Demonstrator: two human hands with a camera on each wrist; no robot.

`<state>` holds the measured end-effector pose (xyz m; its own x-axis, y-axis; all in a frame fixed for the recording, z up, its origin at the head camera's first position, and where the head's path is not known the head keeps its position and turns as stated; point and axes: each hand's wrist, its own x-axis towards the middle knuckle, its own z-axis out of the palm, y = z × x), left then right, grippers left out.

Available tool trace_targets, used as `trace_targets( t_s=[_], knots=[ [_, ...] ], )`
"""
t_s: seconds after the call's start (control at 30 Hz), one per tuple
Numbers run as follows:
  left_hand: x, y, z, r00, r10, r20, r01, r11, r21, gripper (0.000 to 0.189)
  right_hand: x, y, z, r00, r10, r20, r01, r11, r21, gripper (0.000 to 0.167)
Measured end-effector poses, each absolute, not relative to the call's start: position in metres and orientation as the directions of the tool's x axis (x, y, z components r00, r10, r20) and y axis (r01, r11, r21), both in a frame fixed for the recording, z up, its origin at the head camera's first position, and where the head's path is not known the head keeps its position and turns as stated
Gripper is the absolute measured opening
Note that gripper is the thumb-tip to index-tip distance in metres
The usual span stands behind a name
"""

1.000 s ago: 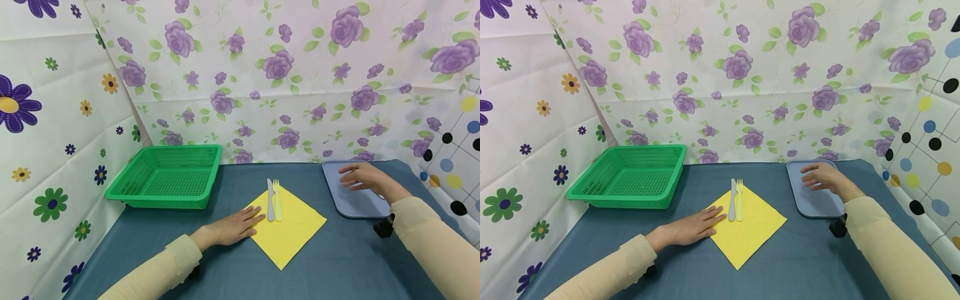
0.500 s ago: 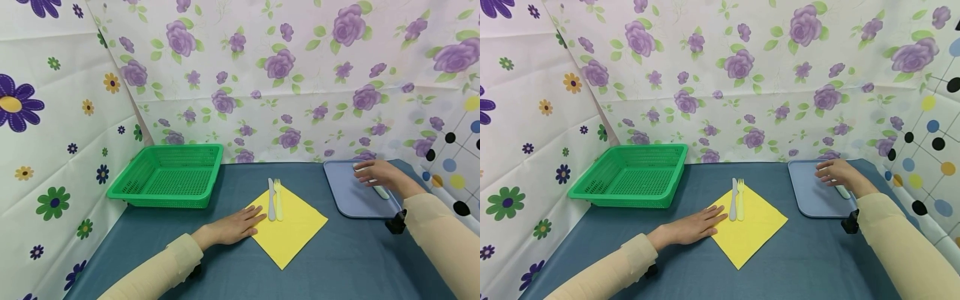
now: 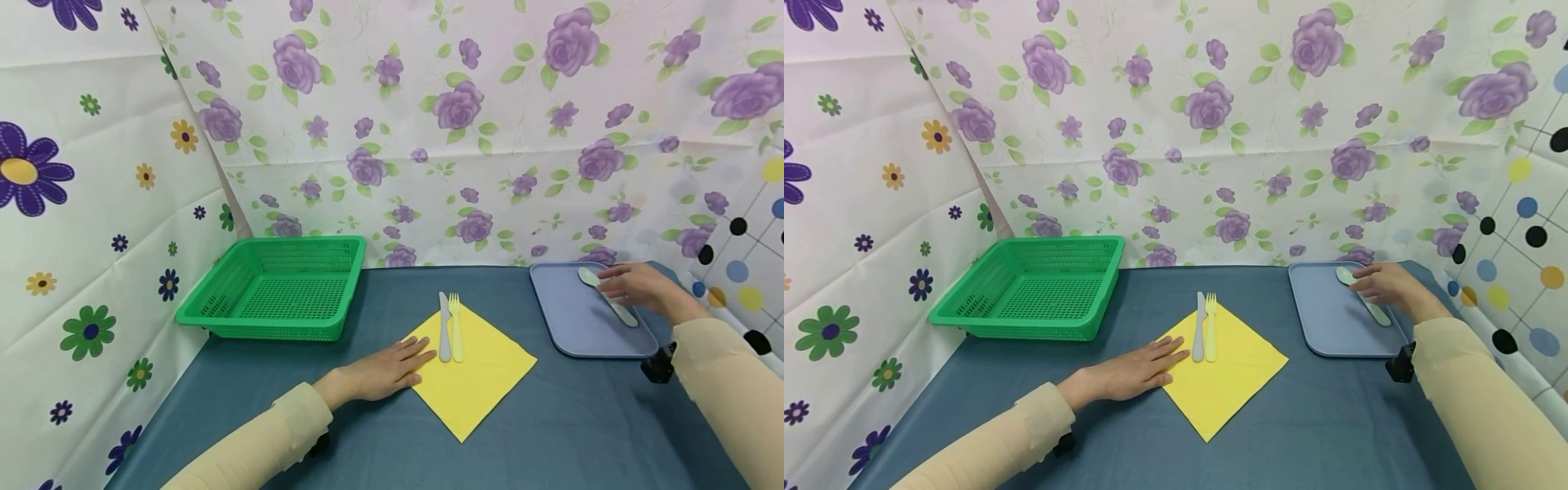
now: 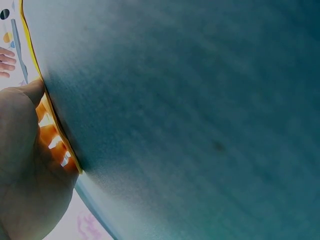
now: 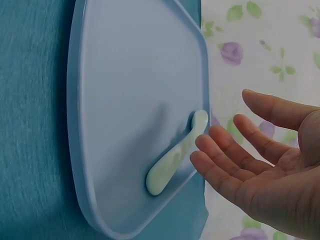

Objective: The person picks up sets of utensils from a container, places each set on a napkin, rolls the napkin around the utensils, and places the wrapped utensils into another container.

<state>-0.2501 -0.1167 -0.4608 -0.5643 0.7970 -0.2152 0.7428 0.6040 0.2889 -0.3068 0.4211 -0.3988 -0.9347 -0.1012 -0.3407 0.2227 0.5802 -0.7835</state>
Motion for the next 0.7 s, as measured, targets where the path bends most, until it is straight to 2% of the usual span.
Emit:
trace_targets(
  t_s=[0.7],
  knots=[
    [-0.250, -0.116, -0.461, -0.559, 0.803, -0.208, 0.750, 0.596, 0.287, 0.057, -0.311, 0.434, -0.417, -0.943, -0.065, -0.326, 0.224, 0.600, -0.768, 0.071]
  ],
)
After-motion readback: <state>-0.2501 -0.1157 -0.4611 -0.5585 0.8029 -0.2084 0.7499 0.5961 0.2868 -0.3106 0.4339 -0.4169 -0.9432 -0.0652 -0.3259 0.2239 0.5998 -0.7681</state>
